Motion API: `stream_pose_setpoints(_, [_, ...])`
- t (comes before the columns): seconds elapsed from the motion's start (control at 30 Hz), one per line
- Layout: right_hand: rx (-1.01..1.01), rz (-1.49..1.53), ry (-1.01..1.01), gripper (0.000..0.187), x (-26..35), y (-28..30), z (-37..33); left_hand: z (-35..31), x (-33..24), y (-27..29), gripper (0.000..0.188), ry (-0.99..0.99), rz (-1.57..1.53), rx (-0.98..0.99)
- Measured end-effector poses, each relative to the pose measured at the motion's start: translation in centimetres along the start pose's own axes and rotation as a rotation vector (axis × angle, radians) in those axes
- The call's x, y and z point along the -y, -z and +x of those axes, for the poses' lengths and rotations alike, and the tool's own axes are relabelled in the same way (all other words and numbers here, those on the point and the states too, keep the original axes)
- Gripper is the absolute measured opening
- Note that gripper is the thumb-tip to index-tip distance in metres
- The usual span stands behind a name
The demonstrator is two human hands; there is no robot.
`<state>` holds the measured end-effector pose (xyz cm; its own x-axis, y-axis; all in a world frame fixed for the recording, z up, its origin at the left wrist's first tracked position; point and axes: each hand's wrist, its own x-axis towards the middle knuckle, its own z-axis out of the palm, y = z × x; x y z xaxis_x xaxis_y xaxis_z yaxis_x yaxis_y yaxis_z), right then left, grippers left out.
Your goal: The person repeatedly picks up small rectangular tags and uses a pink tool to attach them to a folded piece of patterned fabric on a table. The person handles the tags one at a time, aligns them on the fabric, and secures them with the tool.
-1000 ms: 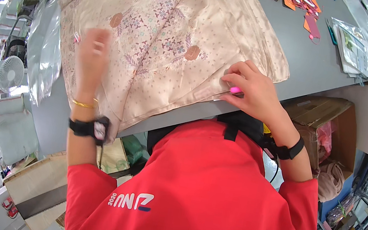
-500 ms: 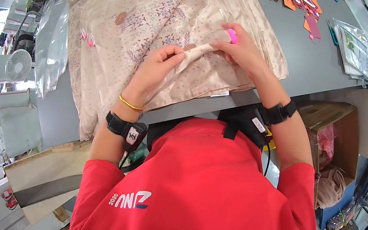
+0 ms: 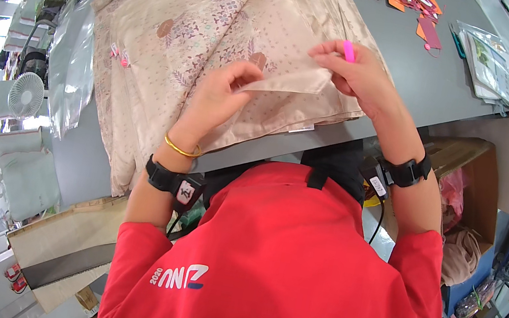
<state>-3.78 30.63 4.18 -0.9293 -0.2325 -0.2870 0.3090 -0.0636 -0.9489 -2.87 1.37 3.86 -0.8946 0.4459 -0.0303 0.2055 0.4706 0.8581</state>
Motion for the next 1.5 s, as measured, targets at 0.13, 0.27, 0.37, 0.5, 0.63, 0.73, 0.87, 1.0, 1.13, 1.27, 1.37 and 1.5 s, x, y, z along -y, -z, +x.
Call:
stream_pose_setpoints(0.13, [-0.107,-0.114,-0.144,0.019,-3.3,1.7,-1.6,-1.2,1.1,-0.4,0.012,0.054,-0.070,0.308])
stream_pose_setpoints(0.27, [-0.197,-0.355,0.006,0.022,-4.5,1.8,-2.3,-1.6,1.2,-1.4,0.014,0.189,-0.113,0.199])
stream_pose_setpoints(0.37, [-0.148,-0.589,0.341,0.024,-4.3,0.8,-3.4,-1.9,0.8,-2.5,0.015,-0.028,0.003,0.116])
stream_pose_setpoints(0.5, [-0.024,-0.890,0.424,0.017,-4.5,-1.0,-5.0,-1.4,0.9,-3.1,0.020,-0.152,0.148,0.167])
stream_pose_setpoints(0.63, [-0.035,-0.869,0.425,0.013,-4.6,-1.2,-4.5,-1.4,0.5,-3.2,0.024,-0.064,0.095,0.147])
stream_pose_setpoints(0.73, [0.000,-0.848,0.363,0.016,-3.8,-0.9,-3.6,-2.4,-0.4,-3.4,0.027,-0.377,0.350,-0.016])
stream_pose_setpoints(0.87, [-0.100,-0.824,0.277,0.019,-2.5,-1.7,-0.9,-3.4,-1.2,-4.0,0.027,-0.552,0.655,-0.032])
stream_pose_setpoints(1.0, [-0.171,-0.913,0.509,0.019,-2.4,-3.3,3.7,-3.5,-0.8,-4.7,0.024,-0.403,0.570,-0.063])
stream_pose_setpoints(1.13, [-0.354,-1.033,0.621,0.021,-3.1,-3.8,4.4,-3.2,0.3,-4.1,0.017,-0.282,0.371,0.024])
stream_pose_setpoints(1.27, [-0.369,-0.946,0.559,0.026,-3.5,-2.3,-0.1,-2.9,1.0,-3.4,0.014,-0.289,0.305,0.060])
stream_pose_setpoints(1.37, [-0.212,-0.771,0.334,0.026,-3.8,-1.0,-4.2,-2.4,1.3,-3.1,0.011,-0.235,0.229,0.152])
stream_pose_setpoints(1.5, [-0.041,-0.695,0.187,0.024,-4.2,-0.3,-8.1,-2.0,1.9,-2.7,0.007,-0.145,0.160,0.233])
